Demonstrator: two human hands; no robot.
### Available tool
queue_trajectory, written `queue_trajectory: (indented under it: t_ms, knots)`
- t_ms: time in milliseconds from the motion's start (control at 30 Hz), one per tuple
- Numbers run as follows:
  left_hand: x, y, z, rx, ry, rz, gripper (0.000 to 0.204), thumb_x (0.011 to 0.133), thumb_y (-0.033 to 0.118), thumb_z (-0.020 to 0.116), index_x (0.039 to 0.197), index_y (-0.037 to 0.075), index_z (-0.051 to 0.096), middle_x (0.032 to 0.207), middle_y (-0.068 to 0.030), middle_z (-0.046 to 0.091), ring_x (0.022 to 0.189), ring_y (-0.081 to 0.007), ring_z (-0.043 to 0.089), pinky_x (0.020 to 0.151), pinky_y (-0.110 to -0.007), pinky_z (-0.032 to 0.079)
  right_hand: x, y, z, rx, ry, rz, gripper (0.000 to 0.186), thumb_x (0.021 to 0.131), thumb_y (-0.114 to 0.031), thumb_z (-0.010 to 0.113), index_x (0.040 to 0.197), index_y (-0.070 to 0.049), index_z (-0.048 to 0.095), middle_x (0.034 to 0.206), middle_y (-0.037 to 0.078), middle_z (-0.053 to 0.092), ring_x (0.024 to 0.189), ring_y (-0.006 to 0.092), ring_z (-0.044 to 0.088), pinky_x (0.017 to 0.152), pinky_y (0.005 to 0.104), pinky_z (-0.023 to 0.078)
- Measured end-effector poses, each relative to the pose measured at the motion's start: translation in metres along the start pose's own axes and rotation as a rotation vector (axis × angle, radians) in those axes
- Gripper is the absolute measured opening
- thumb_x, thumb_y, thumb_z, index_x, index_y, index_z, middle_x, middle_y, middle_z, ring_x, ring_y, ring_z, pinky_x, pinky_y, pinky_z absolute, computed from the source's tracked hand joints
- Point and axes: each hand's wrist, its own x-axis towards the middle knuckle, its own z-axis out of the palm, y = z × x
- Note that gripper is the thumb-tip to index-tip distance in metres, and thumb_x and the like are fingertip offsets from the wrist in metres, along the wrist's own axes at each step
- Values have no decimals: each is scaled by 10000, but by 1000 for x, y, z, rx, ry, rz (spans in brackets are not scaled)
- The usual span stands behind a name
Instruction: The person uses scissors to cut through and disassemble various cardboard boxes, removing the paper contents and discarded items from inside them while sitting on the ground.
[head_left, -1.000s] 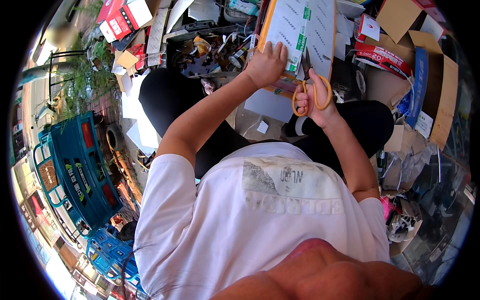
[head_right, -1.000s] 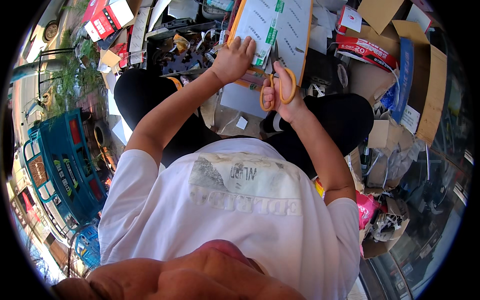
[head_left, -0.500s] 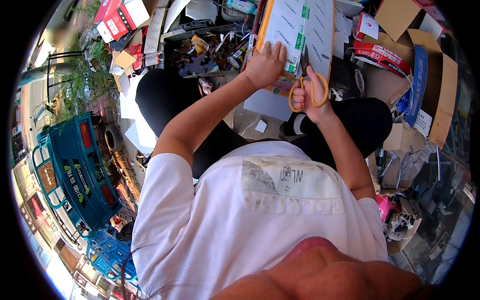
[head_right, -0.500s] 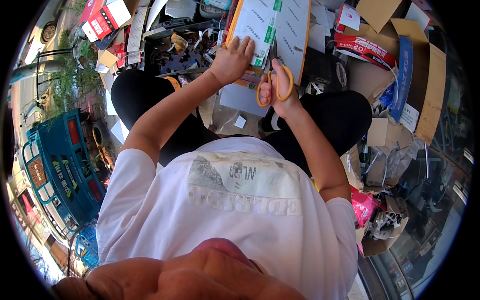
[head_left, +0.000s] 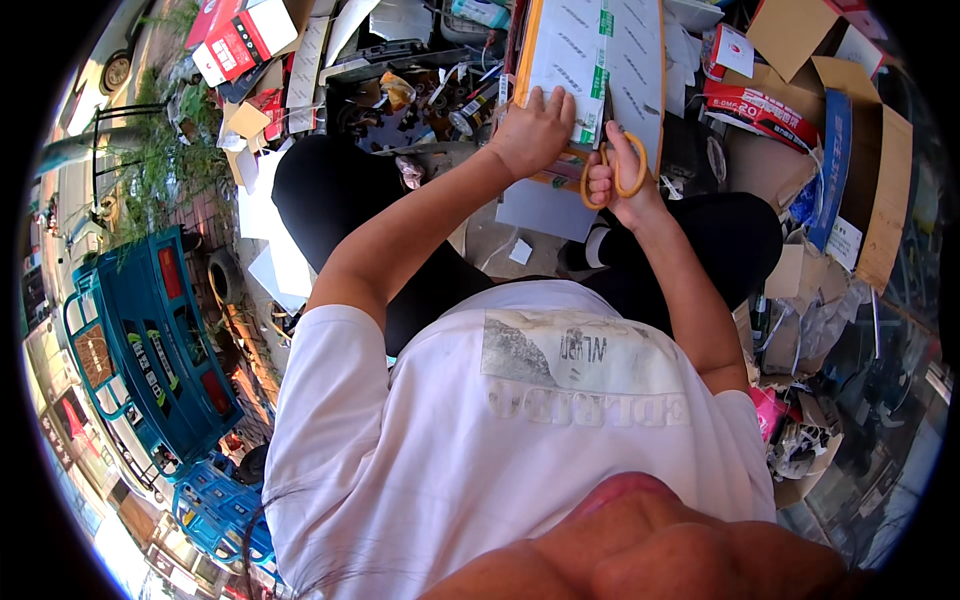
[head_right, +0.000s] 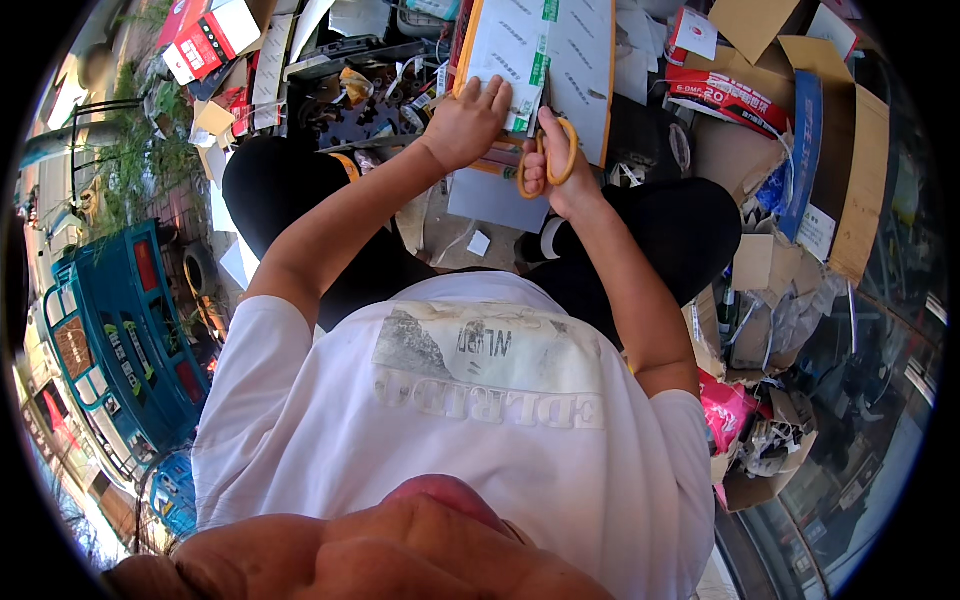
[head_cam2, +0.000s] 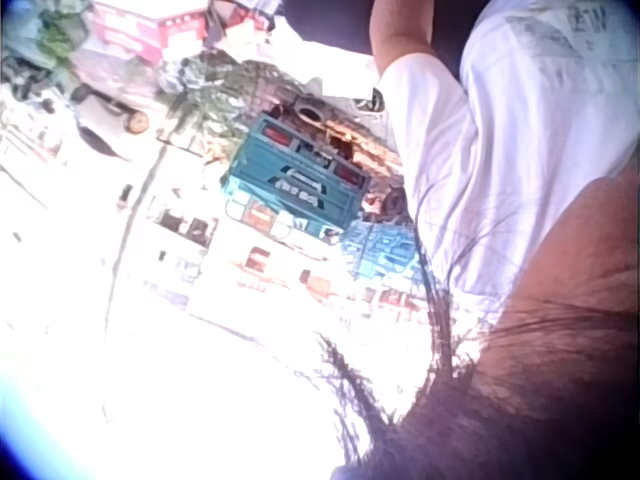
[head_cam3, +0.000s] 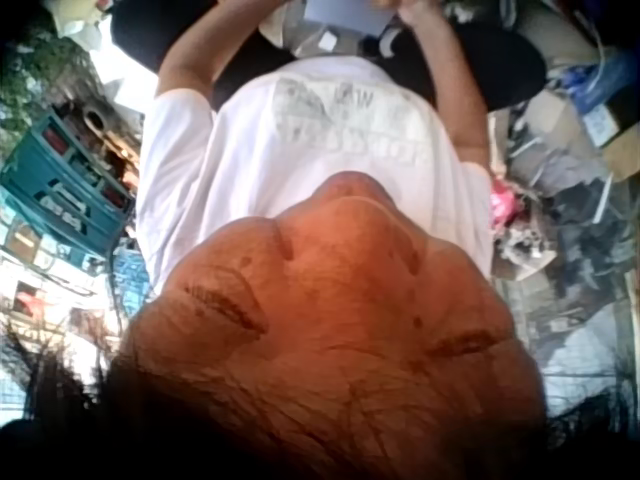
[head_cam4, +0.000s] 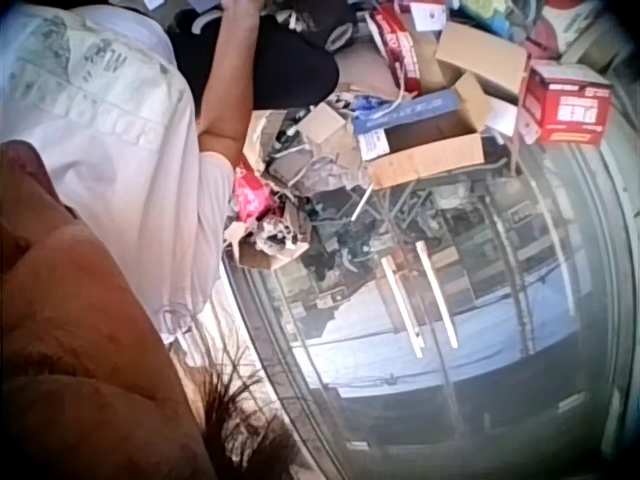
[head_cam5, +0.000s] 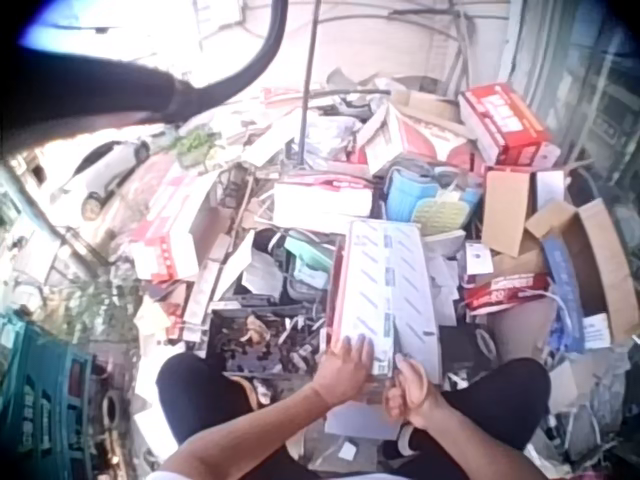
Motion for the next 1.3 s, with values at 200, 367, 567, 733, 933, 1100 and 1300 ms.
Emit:
queue_trajectory:
  t_ms: [200,367,567,733,933,1100,1300]
  knots:
    - [1,-6,-5,-16,2,17,476,871,177,573,1302,-23,533,1320,-139,606,1140,-337,608,666,-407,598,-16,-15,10,-16,-24,84,679,872,-741,513,892,-64,478,600,-35,376,492,88,379,492,239,374]
    - [1,-8,-11,-22,-35,19,481,870,182,583,1301,-26,534,1319,-138,606,1145,-334,613,664,-405,598,-17,-26,10,-200,15,73,690,871,-740,507,891,-51,477,596,-21,403,473,92,396,475,251,375]
    - [2,-2,-11,-18,-74,-3,481,867,177,579,1302,-23,532,1323,-131,611,1152,-325,619,660,-402,597,3,-23,3,-246,31,32,640,883,-727,505,845,-89,479,590,-47,366,470,100,364,463,235,339]
    - [0,-7,-6,-42,-1,0,487,864,171,585,1307,-19,525,1326,-126,608,1147,-319,624,690,-408,598,10,-21,-10,-20,-79,82,605,887,-704,536,832,-105,469,591,-61,341,475,79,355,458,232,328]
    - [1,-11,-12,-69,-39,17,474,869,171,578,1303,-17,536,1321,-137,613,1137,-346,632,757,-388,594,0,-13,16,28,-18,20,598,891,-699,536,851,-105,476,641,-58,353,510,75,354,486,231,318]
    - [-1,-7,-9,-84,-35,-19,482,872,181,583,1309,-18,536,1321,-142,614,1144,-352,632,764,-393,594,8,-9,19,31,19,-12,585,925,-680,494,819,-104,486,562,-43,372,475,92,369,490,250,372]
    - [2,-5,-16,-67,-80,-16,452,869,181,589,1276,-6,532,1309,-123,614,1124,-313,631,712,-372,598,8,-6,5,49,-26,-13,565,917,-668,527,804,-118,467,555,-71,343,446,63,343,446,222,335]
